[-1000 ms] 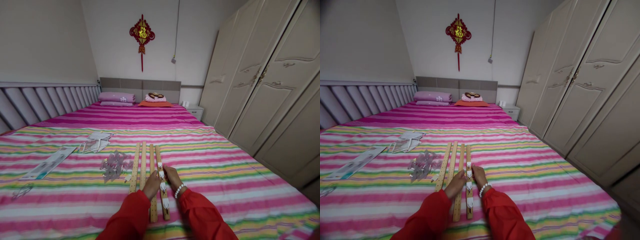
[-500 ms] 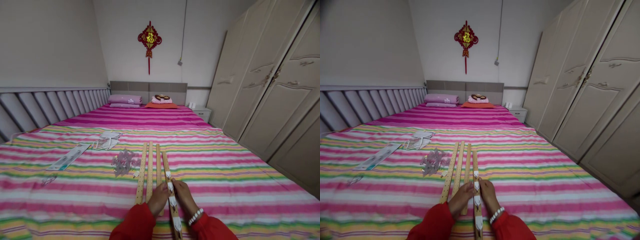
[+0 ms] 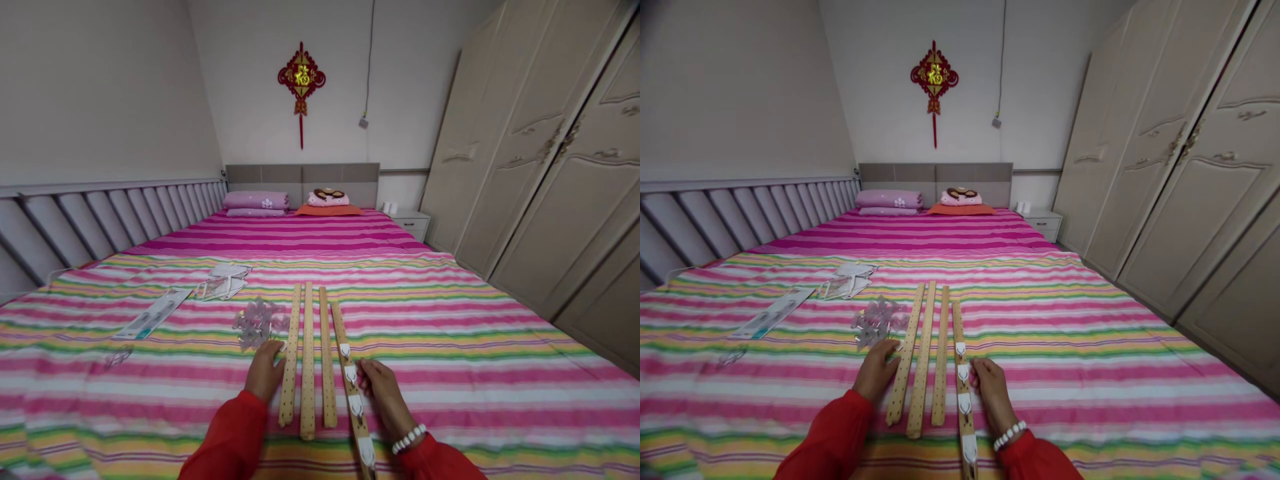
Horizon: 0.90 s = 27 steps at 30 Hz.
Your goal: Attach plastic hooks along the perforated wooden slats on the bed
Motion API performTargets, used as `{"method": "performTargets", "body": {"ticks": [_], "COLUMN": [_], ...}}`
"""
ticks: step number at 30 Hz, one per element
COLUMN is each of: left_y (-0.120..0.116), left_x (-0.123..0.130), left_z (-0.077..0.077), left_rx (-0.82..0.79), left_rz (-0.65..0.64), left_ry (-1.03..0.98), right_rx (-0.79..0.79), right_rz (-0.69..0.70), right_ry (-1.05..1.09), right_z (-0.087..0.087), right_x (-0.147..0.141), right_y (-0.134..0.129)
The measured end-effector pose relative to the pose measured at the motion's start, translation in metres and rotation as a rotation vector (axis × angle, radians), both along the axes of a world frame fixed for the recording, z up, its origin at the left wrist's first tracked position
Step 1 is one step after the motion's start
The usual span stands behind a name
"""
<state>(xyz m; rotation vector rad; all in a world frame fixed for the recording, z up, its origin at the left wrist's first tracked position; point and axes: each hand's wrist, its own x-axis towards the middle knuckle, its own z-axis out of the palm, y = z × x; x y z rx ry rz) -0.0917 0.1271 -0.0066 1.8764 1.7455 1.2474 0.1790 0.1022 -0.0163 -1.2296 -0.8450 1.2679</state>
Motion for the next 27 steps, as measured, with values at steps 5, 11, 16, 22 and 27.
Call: {"method": "performTargets", "body": {"ticks": [5, 11, 16, 22, 27], "left_y": [0.012, 0.016, 0.007, -0.019, -0.033], "left_x": [-0.001, -0.005, -0.001, 0.035, 0.076], "left_z": [-0.01, -0.009, 0.008, 0.047, 0.06], "left_rx": [0.03, 0.007, -0.153, -0.474, -0.537], "left_rz": [-0.026, 0.004, 0.169, 0.037, -0.1], "left_ry": [0.215, 0.127, -0.481, -1.262, -1.316], "right_rx": [-0.017, 0.017, 0.037, 0.071, 0.1], "right_rz": [-0.009, -0.007, 0.063, 0.234, 0.242], "right_ry": [0.017, 0.009, 0.048, 0.002, 0.042], "right_z": [0.012, 0.023, 0.037, 0.06, 0.072], "right_x": [-0.003, -0.001, -0.009, -0.031, -0.045], "right_y": [-0.004, -0.006, -0.006, -0.009, -0.005]}}
